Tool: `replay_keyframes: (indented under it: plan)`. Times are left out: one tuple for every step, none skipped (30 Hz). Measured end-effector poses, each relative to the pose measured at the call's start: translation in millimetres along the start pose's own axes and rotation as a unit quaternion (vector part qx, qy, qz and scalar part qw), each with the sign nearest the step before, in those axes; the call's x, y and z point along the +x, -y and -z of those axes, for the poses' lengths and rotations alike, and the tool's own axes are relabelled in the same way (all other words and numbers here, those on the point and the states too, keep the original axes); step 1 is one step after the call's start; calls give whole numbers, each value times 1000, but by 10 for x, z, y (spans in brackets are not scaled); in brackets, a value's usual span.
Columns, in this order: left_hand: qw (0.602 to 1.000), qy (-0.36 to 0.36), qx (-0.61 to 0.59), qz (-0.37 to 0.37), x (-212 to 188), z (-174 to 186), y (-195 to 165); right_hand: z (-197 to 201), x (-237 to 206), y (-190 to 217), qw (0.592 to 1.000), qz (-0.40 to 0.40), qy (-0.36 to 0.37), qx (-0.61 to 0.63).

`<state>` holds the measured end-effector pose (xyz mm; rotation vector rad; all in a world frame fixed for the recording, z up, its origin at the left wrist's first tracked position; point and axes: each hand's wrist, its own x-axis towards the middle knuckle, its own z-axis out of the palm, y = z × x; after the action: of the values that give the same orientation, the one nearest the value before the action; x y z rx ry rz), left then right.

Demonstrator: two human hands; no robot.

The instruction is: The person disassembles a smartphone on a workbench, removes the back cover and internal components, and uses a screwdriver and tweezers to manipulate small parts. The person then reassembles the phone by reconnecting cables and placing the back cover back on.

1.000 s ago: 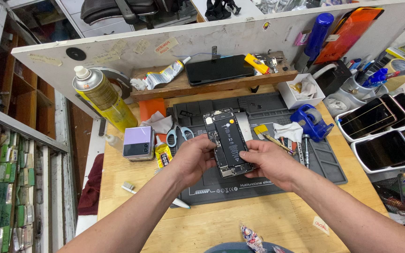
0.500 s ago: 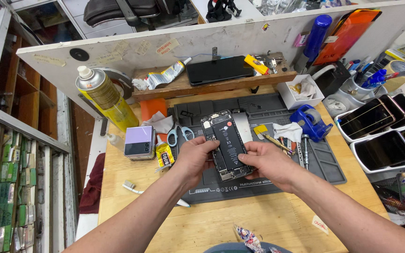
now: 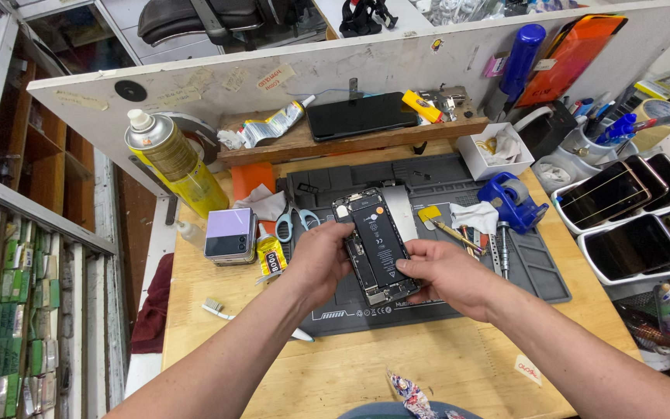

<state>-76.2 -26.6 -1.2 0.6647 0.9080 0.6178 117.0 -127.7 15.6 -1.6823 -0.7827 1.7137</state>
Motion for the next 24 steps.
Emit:
replay_keyframes:
  plan:
    - [1000,5,5,-6,4,-2,-5,1,-3,-4,1000,-1,-1,5]
    - [1000,10,11,-11,6,-4,-7,0,-5,-10,1000,-1,-1,12]
    - [1000,15,17,-16,8,-8,-9,0,-4,-15,1000,-1,-2,17]
    - [999,14,26,-23,13,-14,-17,8,-2,-12,1000,-2,1,21]
    - [999,14,36,-28,13,-18,-23,14,-1,-13,1000,-3,4,25]
    - [998,12,46,-33,9,-18,-28,17,0,-16,1000,-5,8,30]
    - [997,8,61,-37,5,-18,-34,19,2,-17,999,-6,11,30]
    - [996,5,77,-41,6,-19,-47,24,5,-14,999,-8,13,30]
    - [995,2,92,-45,6,-19,-57,28,8,-12,999,-8,15,30]
    - [995,-1,95,-43,11,-23,-67,31,13,-5,1000,-4,19,20]
    - [994,-5,98,-41,20,-25,-78,32,19,1,1000,0,24,11]
    - [994,-8,101,-38,28,-23,-86,34,24,9,1000,5,28,2]
    - [995,-5,96,-36,33,-16,-89,35,30,15,1000,3,25,-2]
    - [995,-1,92,-33,41,-4,-93,33,38,24,1000,2,23,-5]
    - [996,2,87,-30,50,8,-94,35,44,34,1000,0,20,-9]
    - [997,9,67,-22,60,25,-95,42,46,43,1000,-1,14,-9]
    - [999,17,47,-15,68,48,-97,43,47,49,1000,-1,8,-8]
    - [999,24,27,-8,78,66,-99,43,50,58,1000,-2,3,-8]
    - [999,27,23,-9,90,80,-99,43,51,67,1000,-3,2,-9]
    - [999,31,19,-9,100,89,-98,40,48,75,1000,-4,1,-11]
    - [999,35,14,-8,105,95,-93,35,40,80,1000,-5,0,-12]
    - [999,34,19,-7,110,93,-88,28,31,87,1000,-5,-1,-8]
    - [999,33,24,-7,113,88,-88,17,24,99,1000,-5,-1,-5]
    - [999,32,29,-6,113,84,-90,6,15,114,1000,-4,-1,-2]
